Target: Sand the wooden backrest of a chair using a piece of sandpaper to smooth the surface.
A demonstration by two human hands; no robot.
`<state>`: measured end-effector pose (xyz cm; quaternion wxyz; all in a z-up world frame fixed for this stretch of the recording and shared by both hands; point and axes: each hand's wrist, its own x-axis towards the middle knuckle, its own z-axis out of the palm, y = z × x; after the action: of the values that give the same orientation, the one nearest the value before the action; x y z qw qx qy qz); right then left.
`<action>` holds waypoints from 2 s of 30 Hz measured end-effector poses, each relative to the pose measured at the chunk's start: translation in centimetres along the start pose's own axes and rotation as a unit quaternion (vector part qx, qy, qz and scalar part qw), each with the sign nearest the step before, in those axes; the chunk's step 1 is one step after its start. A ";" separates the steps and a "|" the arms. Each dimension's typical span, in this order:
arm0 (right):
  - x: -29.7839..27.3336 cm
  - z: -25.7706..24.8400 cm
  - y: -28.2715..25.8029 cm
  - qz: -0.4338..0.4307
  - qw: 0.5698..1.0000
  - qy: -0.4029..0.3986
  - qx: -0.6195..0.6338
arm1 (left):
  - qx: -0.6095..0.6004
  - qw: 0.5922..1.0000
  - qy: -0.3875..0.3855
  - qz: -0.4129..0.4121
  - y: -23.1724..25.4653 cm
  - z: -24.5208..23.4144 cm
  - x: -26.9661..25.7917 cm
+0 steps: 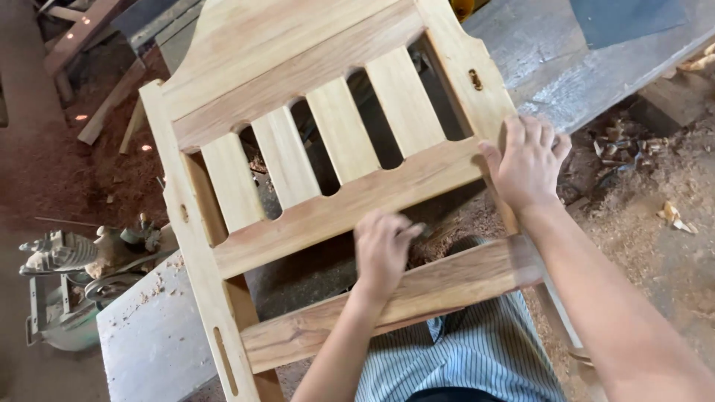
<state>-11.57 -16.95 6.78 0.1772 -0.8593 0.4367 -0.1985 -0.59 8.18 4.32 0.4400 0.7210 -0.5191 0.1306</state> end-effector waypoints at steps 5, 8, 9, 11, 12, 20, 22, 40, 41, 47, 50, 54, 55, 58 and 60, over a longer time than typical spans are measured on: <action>-1.1 4.0 -4.5 -0.209 0.953 -0.002 -0.221 | -0.010 0.985 0.110 -0.131 -2.8 -10.8 -10.1; -3.1 6.7 -9.5 -0.280 0.903 -0.066 -0.320 | -0.062 0.917 0.230 -0.321 -4.8 -14.1 -15.9; -4.1 7.6 -11.1 -0.343 0.902 -0.048 -0.259 | -0.061 0.904 0.253 -0.338 -5.1 -15.0 -16.9; -6.2 9.4 -14.5 -0.406 0.892 -0.035 -0.195 | -0.059 0.890 0.276 -0.358 -5.3 -16.2 -18.4; -7.1 10.3 -16.5 -0.441 0.877 -0.056 -0.179 | -0.051 0.896 0.283 -0.340 -5.6 -16.4 -18.6; -15.2 14.2 -23.7 -0.602 0.772 -0.200 0.030 | -0.119 0.880 0.320 -0.331 -2.1 -13.9 -13.0; -15.0 11.7 -22.9 -0.472 0.781 -0.395 0.104 | -0.129 0.898 0.318 -0.275 -1.9 -12.8 -12.3; -13.3 0.4 7.9 0.099 0.816 0.252 0.511 | 0.285 0.928 -0.221 -0.089 -7.0 -2.9 5.5; -13.3 1.7 10.3 0.099 0.815 0.253 0.512 | 0.286 0.928 -0.220 -0.088 -6.7 -1.7 5.8; -13.5 5.3 14.0 0.037 0.827 0.283 0.485 | 0.331 0.889 -0.299 -0.102 -2.7 4.3 5.7; -13.2 5.0 13.6 0.030 0.850 0.291 0.438 | 0.288 0.901 -0.324 -0.001 -0.3 8.1 5.4; -12.8 4.7 12.9 -0.015 0.802 0.281 0.528 | 0.403 0.776 -0.370 0.315 1.3 8.4 4.9; -12.6 5.1 13.4 -0.017 0.805 0.289 0.518 | 0.381 0.712 -0.450 0.381 1.7 7.6 5.3; -12.8 5.5 13.9 0.005 0.818 0.282 0.501 | 0.178 0.694 -0.667 0.207 -0.2 7.5 3.7; -12.9 5.4 13.9 -0.004 0.828 0.277 0.487 | 0.199 0.789 -0.504 0.290 -0.8 7.1 3.4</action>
<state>-25.29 -13.37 -6.93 0.4431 -0.5723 0.3107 -0.6161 -0.34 0.55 2.00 -0.0958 0.5716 -0.8144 -0.0288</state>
